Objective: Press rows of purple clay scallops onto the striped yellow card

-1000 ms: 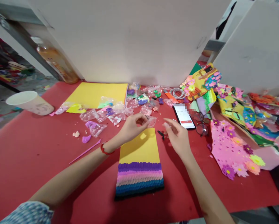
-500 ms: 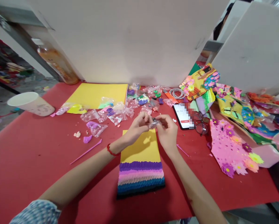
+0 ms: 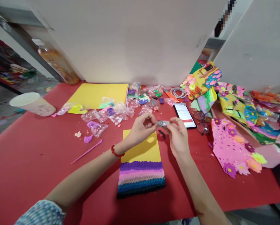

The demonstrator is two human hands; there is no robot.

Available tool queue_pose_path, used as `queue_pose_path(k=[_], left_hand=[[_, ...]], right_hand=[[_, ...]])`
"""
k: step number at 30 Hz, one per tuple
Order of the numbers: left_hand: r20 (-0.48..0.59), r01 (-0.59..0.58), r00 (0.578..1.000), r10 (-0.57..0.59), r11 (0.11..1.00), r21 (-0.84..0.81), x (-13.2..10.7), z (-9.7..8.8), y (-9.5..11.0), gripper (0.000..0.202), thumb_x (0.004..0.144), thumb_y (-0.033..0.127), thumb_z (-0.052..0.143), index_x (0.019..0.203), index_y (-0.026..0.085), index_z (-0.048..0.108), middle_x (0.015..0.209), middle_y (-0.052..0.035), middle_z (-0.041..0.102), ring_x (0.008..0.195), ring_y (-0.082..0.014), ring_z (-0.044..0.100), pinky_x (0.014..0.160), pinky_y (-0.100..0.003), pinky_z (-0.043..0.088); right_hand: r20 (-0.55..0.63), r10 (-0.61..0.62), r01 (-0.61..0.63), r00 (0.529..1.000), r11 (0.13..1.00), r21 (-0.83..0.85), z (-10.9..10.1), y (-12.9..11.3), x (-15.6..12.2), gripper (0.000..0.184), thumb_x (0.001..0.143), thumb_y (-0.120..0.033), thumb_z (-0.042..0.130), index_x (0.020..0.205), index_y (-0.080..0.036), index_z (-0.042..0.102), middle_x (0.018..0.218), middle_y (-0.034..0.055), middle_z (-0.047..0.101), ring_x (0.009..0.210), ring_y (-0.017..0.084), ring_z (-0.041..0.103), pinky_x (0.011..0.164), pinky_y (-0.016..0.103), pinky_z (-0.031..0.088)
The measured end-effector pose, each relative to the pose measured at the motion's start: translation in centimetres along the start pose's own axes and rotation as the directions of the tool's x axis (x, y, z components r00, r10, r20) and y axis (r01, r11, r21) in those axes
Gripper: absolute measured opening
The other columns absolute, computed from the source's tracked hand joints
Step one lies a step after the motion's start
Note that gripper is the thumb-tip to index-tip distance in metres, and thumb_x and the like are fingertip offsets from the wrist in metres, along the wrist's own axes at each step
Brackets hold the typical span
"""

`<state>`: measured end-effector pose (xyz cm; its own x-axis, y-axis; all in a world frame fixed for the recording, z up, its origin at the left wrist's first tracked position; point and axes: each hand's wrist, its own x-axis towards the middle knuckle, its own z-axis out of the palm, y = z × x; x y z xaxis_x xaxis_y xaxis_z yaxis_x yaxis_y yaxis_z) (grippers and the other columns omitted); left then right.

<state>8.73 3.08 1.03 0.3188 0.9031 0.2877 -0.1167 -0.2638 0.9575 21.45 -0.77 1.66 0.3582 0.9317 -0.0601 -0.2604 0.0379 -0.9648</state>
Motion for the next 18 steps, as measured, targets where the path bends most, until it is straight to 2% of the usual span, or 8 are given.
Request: queue_pose_path(k=[4,8,10,14,18], left_hand=[[0.046,0.005,0.999,-0.007,0.999,0.037,-0.3,0.3,-0.2,0.013,0.068,0.004,0.054,0.073,0.016,0.053,0.074,0.0002,0.056,0.066,-0.0096,0.055,0.059,-0.02,0.044],[0.045,0.01,0.999,-0.012,0.999,0.053,-0.4,0.4,-0.7,0.017,0.066,0.001,0.053,0.072,0.016,0.059,0.069,0.0,0.061,0.065,-0.0109,0.056,0.063,-0.023,0.044],[0.013,0.036,0.999,-0.037,0.999,0.022,-0.2,0.4,-1.0,0.015,0.066,0.002,0.053,0.069,0.015,0.058,0.066,0.0007,0.06,0.062,-0.0106,0.055,0.061,-0.022,0.044],[-0.039,0.084,0.995,-0.087,0.994,-0.068,0.2,0.2,-1.3,0.009,0.068,0.005,0.054,0.067,0.015,0.055,0.065,0.0022,0.056,0.061,-0.0084,0.053,0.062,-0.021,0.043],[0.02,0.147,0.989,-0.146,0.974,-0.174,0.1,0.2,-0.7,0.01,0.07,0.006,0.051,0.068,0.016,0.051,0.064,0.0037,0.055,0.059,-0.0071,0.053,0.06,-0.02,0.043]], right_hand=[[0.11,0.06,-0.053,0.992,0.996,-0.067,-0.8,-0.5,-0.3,0.02,0.061,-0.022,0.062,0.078,-0.023,0.049,0.064,-0.0054,0.062,0.06,0.011,0.059,0.057,0.023,0.045],[0.235,0.115,-0.093,0.965,0.99,-0.106,-1.1,-0.9,-0.4,0.023,0.064,-0.026,0.06,0.086,-0.023,0.053,0.065,-0.0043,0.062,0.06,0.012,0.058,0.058,0.027,0.046],[0.212,0.108,-0.089,0.971,0.991,-0.098,-1.0,-0.7,-0.2,0.026,0.063,-0.026,0.062,0.087,-0.023,0.054,0.067,-0.004,0.064,0.062,0.012,0.06,0.06,0.027,0.047],[0.09,0.099,-0.097,0.991,0.995,-0.03,-0.4,-0.1,0.2,0.029,0.057,-0.023,0.067,0.082,-0.022,0.054,0.069,-0.0048,0.068,0.065,0.011,0.062,0.062,0.023,0.048],[0.092,0.182,-0.185,0.979,0.982,0.03,-0.1,0.2,0.6,0.031,0.055,-0.024,0.069,0.082,-0.022,0.054,0.067,-0.0053,0.068,0.062,0.01,0.062,0.059,0.022,0.048]])
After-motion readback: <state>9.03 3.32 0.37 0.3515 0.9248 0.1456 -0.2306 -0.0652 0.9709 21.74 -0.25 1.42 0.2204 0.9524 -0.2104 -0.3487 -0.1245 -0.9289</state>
